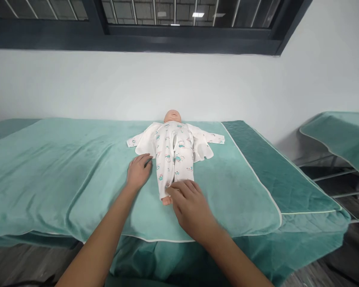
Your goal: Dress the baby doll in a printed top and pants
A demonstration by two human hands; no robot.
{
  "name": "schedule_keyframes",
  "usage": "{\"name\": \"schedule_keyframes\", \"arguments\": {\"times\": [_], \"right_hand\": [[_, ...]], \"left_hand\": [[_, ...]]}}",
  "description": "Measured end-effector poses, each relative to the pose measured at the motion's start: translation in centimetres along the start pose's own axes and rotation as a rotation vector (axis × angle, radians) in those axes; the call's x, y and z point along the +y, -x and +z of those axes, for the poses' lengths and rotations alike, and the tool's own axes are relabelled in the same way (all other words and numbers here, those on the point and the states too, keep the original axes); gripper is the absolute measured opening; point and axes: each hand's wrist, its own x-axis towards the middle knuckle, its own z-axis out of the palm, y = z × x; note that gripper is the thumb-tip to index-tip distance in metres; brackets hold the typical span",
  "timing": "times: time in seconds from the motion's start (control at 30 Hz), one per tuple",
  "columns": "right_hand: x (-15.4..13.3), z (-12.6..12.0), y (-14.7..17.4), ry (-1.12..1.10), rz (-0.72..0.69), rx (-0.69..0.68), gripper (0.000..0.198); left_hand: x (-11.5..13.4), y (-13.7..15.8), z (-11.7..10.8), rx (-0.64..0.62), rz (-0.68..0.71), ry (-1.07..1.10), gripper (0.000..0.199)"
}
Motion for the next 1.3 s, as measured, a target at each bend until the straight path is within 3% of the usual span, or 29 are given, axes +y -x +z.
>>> {"name": "schedule_keyframes", "arguments": {"times": [0.13,0.37,0.47,0.6,0.77,0.87,1.07,1.17,1.3], "right_hand": [[0.2,1.1,1.0,0.032,0.081,-0.010,0.031],[0.6,0.0,0.8,-0.126,0.011,0.073,0.029],[2.1,0.0,2.0,-0.103,0.136,0.158,0.036],[3.9,1.2,3.7,-0.067,0.346,0.128,0.042],[4.4,2.3,3.4,-0.113,0.412,0.114,0.028],[4.0,1.4,2.5,-0.201,0.365,0.145,0.022],[2.7,-3.1,1.9,-0.251,0.108,0.169,0.024],[3.3,-4.0,2.3,-0.290,0.084,0.074,0.023],[6.3,-3.1,2.7,-0.430,0.134,-0.063,0.014]], "left_hand": [[0.1,0.0,0.0,-0.001,-0.012,0.005,0.033],[0.1,-0.1,-0.2,-0.010,-0.026,0.008,0.034],[0.1,-0.1,-0.2,-0.006,-0.033,0.013,0.033],[0.1,-0.1,-0.1,-0.004,-0.032,0.021,0.032],[0.1,-0.2,-0.1,0.004,-0.026,0.014,0.033],[0.1,-0.2,-0.1,0.003,-0.026,0.018,0.033],[0.1,-0.2,-0.2,-0.002,-0.027,0.013,0.032],[0.1,-0.2,-0.2,0.000,-0.020,-0.002,0.032],[0.5,0.1,0.0,0.026,0.023,-0.096,0.035]]}}
